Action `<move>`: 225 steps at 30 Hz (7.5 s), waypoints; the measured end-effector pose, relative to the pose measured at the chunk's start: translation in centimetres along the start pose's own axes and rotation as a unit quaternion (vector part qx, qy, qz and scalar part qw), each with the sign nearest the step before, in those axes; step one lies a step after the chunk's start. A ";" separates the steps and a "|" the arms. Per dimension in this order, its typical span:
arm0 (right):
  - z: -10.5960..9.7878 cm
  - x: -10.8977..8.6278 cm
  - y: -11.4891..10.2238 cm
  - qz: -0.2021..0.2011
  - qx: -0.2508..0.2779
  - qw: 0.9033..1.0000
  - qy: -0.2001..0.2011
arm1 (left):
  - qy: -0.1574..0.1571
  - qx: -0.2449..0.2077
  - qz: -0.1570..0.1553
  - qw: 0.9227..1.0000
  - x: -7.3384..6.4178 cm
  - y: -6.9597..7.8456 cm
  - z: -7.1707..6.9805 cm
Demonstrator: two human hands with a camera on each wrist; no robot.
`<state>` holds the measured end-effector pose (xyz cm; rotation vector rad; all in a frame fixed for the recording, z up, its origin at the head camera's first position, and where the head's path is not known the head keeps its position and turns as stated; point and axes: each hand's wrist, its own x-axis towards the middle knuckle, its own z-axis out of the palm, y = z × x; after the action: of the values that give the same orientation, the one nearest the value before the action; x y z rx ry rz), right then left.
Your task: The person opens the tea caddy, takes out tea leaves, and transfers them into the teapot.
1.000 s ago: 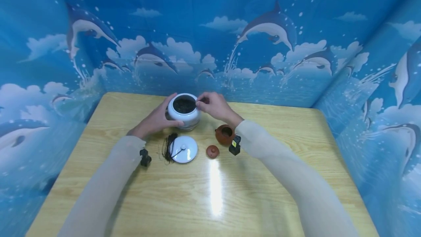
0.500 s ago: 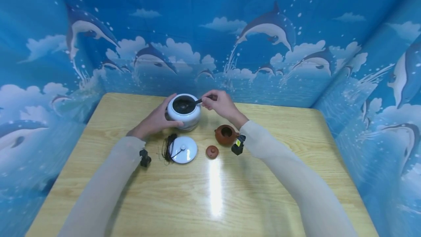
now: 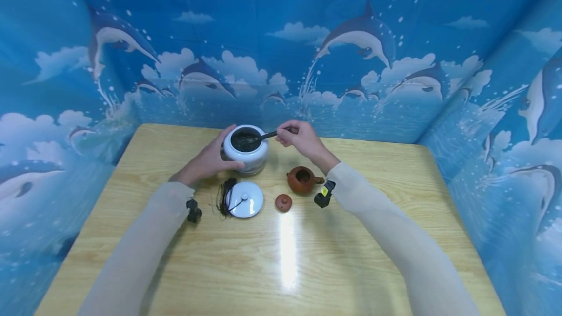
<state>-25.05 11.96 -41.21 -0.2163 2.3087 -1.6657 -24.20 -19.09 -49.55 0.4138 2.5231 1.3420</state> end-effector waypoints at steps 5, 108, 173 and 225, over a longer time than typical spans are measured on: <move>-1.0 -0.4 -0.2 -0.001 -0.005 1.000 0.007 | -0.001 0.002 0.000 1.000 -0.1 0.0 0.0; -9.7 -11.5 4.4 -0.083 -0.298 0.950 0.042 | -0.001 -0.010 0.004 1.000 -0.2 0.1 0.1; -21.3 -12.6 14.7 0.101 -0.030 0.979 0.173 | -0.006 -0.008 0.000 1.000 -0.2 0.0 0.2; -21.2 -13.7 17.5 0.117 -0.277 0.947 0.115 | -0.003 -0.011 0.005 1.000 -0.3 0.2 0.1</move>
<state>-17.94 40.60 -49.60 0.1485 2.8047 -0.9409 -23.82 -18.98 -49.40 0.4249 2.5029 1.3687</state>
